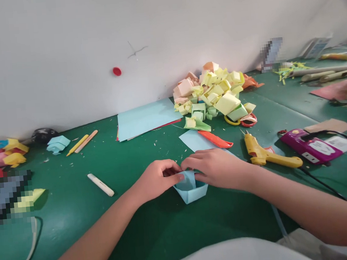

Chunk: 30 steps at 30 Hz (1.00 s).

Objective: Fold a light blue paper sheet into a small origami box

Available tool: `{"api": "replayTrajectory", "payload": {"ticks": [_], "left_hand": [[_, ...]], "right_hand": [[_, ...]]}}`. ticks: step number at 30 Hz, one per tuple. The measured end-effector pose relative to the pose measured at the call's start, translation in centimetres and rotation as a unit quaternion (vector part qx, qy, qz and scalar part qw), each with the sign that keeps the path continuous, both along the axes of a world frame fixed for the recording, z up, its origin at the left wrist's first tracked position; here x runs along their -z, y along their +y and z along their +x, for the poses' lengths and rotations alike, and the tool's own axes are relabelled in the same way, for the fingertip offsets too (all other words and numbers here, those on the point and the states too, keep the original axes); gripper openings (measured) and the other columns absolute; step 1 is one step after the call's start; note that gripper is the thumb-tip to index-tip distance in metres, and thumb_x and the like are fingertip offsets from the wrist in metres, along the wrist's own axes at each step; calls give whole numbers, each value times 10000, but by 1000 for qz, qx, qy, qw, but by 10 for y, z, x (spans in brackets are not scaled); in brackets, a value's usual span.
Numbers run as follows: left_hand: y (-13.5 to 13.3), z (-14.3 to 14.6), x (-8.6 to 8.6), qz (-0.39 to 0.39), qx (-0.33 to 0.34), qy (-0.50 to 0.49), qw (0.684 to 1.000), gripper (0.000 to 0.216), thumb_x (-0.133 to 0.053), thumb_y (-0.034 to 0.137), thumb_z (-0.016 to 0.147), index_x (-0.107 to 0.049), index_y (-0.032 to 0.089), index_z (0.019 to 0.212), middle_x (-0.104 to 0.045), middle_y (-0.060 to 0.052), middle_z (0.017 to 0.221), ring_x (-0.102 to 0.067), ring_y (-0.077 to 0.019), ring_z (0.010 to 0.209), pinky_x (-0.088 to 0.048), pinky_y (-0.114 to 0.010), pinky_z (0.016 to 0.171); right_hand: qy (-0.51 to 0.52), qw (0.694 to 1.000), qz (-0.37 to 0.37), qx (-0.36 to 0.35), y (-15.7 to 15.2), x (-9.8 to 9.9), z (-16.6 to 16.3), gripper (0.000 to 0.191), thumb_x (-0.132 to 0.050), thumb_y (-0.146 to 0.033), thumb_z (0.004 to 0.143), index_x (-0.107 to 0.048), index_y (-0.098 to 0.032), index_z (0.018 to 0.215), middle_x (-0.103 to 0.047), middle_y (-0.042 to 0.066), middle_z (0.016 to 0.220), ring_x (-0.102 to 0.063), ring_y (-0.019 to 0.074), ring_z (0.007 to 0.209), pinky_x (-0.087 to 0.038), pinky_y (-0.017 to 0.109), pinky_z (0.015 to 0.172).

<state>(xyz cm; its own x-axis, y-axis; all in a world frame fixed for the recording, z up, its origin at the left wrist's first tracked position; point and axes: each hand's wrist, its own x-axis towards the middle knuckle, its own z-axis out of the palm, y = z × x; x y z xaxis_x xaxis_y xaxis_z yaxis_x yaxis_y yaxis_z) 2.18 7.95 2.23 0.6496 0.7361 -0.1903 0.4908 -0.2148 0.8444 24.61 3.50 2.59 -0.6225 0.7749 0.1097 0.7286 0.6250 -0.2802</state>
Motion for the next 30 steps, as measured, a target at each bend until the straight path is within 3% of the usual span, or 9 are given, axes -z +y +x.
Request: {"api": "replayTrajectory", "payload": {"ticks": [3,7,11,15,21,24,27,30], "left_hand": [[-3,0,0,8,-10,-5,1000,141,-682,331,833,-676,196,793,-645,18,726,-586,-153,670,-445,-255,610],[-14,4,-2,50,-27,2,998,115,-678,281,834,-669,200,753,-641,22,734,-584,-150,676,-428,-261,619],[-25,7,-2,140,-31,30,989,144,-669,252,867,-673,207,730,-637,25,739,-586,-144,673,-411,-265,610],[-28,6,-2,155,-23,29,987,127,-686,252,888,-703,217,767,-652,30,762,-603,-141,696,-426,-261,630],[-26,4,-1,188,27,17,982,192,-662,185,920,-690,204,731,-659,33,759,-621,-125,706,-425,-245,639],[-28,5,-1,220,37,22,974,143,-679,177,916,-704,200,777,-673,27,784,-635,-132,734,-435,-247,650],[-31,6,-2,281,62,55,956,83,-680,188,921,-714,191,845,-693,5,824,-647,-168,787,-456,-281,694],[-35,8,-4,355,110,104,923,164,-608,175,959,-699,177,822,-680,-10,805,-630,-192,772,-448,-331,713]], "right_hand": [[-3,1000,1,-17,-1,0,0,291,-489,-78,911,-628,-198,1137,-698,57,945,-623,216,865,-375,317,695],[93,990,-101,-1,-6,-7,3,342,-574,-81,819,-604,-238,1121,-704,19,1018,-633,185,890,-422,282,712],[124,977,-164,48,-7,-10,3,181,-663,-278,854,-641,-243,1030,-708,9,952,-634,186,834,-437,288,690],[94,981,-155,63,-3,-5,3,127,-661,-353,898,-696,-238,938,-722,23,921,-637,209,837,-424,313,688],[94,983,-152,-44,3,-2,13,212,-559,-331,1012,-737,-221,981,-733,36,956,-643,213,943,-459,333,792],[71,989,-117,-58,2,0,14,243,-556,-363,1015,-742,-208,989,-734,52,963,-645,225,951,-464,349,796],[51,993,-80,-67,-1,0,11,246,-519,-294,1022,-740,-194,985,-735,65,968,-647,229,938,-458,357,781],[35,995,-62,-72,-4,-2,8,225,-528,-242,1003,-742,-198,952,-734,53,914,-641,221,886,-446,348,749]]}}
